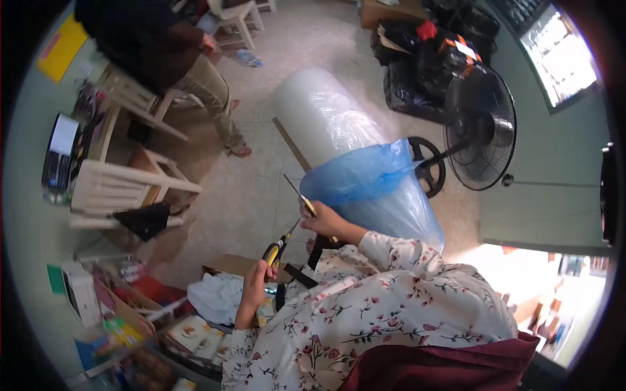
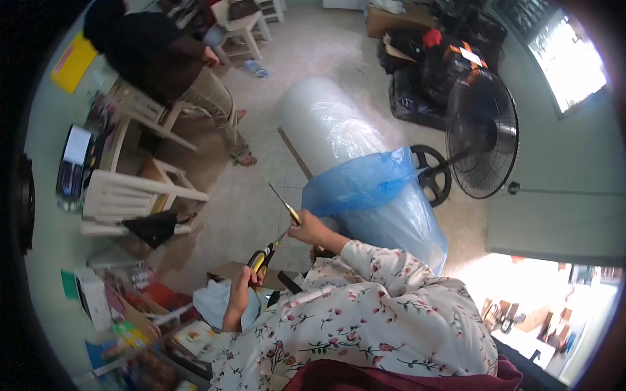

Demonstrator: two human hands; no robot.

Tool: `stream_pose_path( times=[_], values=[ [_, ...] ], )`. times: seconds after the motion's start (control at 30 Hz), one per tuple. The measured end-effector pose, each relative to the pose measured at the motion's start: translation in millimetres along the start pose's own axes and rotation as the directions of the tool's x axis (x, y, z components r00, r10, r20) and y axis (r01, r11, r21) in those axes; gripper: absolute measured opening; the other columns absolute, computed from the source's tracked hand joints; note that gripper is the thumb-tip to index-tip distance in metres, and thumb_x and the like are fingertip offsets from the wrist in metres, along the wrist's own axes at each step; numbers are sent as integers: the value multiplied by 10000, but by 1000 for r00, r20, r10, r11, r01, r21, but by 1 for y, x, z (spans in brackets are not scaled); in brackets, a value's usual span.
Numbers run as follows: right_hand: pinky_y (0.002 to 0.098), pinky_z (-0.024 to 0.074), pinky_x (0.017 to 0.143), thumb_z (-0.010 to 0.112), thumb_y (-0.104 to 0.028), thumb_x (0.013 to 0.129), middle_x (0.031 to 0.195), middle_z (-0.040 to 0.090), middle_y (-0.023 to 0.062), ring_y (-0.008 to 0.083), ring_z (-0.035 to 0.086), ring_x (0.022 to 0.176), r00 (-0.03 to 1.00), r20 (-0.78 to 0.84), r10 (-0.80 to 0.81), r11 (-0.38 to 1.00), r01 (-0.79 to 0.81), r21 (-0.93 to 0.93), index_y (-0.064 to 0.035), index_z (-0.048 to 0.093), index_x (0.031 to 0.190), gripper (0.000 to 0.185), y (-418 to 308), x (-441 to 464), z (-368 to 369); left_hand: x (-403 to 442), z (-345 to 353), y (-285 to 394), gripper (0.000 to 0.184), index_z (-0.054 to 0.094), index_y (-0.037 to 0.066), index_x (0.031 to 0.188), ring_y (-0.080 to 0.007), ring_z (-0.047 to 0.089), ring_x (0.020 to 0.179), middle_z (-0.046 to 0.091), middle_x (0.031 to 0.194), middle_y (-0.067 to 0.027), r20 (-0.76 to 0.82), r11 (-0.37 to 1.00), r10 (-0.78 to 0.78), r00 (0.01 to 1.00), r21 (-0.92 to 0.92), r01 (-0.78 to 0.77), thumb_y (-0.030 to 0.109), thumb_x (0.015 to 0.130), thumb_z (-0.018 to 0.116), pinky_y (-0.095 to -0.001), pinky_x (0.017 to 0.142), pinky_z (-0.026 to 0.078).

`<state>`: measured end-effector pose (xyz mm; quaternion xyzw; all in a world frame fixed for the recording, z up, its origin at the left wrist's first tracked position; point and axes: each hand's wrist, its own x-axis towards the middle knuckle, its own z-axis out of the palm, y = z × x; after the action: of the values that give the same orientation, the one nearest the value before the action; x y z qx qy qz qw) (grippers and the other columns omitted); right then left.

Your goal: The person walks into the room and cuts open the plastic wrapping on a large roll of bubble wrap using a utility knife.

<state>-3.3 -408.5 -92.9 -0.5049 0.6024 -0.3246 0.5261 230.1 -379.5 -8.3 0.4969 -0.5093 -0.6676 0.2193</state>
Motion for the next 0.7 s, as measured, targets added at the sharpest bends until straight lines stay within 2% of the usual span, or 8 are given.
stream_pose_path(
  times=[0.17,0.23,0.37,0.4,0.5,0.57,0.63,0.7],
  values=[
    [284,409,675,610,-133,683,702,496,64,173,502,706,998,-45,-37,997,40,72,6,511,905,281,-15,47,-50,122,-40,63,429,444,50,708,-84,431,563,503,661,-55,287,991,27,958,116,-63,389,897,261,-203,552,360],
    [261,389,739,567,-72,733,774,566,51,124,500,754,985,166,-53,977,17,212,-8,492,1046,329,-9,76,-61,171,-53,81,414,427,62,793,-65,409,511,494,629,-44,241,995,-26,970,99,2,413,895,233,-184,497,339],
    [274,441,696,531,-56,768,835,593,75,114,548,731,947,311,-77,798,-128,589,-44,365,691,184,-27,155,-76,260,-92,110,417,383,95,862,-60,386,476,471,591,-35,173,990,-135,976,71,124,478,873,219,-167,456,312],
    [259,456,635,482,-55,790,860,596,100,112,562,709,950,308,-57,841,-121,527,-88,244,651,277,-36,178,-83,278,-100,118,449,398,96,916,-74,421,524,492,627,-33,139,985,-172,975,25,170,507,861,226,-186,498,334],
    [273,453,613,447,-40,765,861,604,99,139,574,708,953,302,15,848,-172,501,-76,319,672,163,-55,242,-111,339,-123,136,479,405,104,1027,-87,463,645,519,759,-36,75,968,-252,965,1,253,515,858,225,-205,565,349],
    [258,459,575,409,-34,759,872,598,111,143,583,684,972,234,32,833,-155,530,-67,324,707,106,-58,271,-130,382,-133,151,469,362,106,1153,-106,476,776,509,915,-39,60,954,-276,959,139,266,469,859,314,-241,640,367],
    [254,464,521,412,-30,751,890,591,112,147,591,651,964,93,247,778,-255,574,-63,331,749,87,-46,292,-143,433,-152,140,462,342,98,1187,-142,473,863,478,1001,-58,68,773,-149,986,630,73,401,846,417,-265,695,385],
    [261,471,488,409,-27,752,889,586,106,164,598,627,931,-13,365,698,-264,666,-60,353,789,75,-27,298,-147,476,-173,116,465,342,82,1190,-193,462,921,475,1032,-92,221,792,-215,951,610,37,314,819,501,-298,752,386]
  ],
)
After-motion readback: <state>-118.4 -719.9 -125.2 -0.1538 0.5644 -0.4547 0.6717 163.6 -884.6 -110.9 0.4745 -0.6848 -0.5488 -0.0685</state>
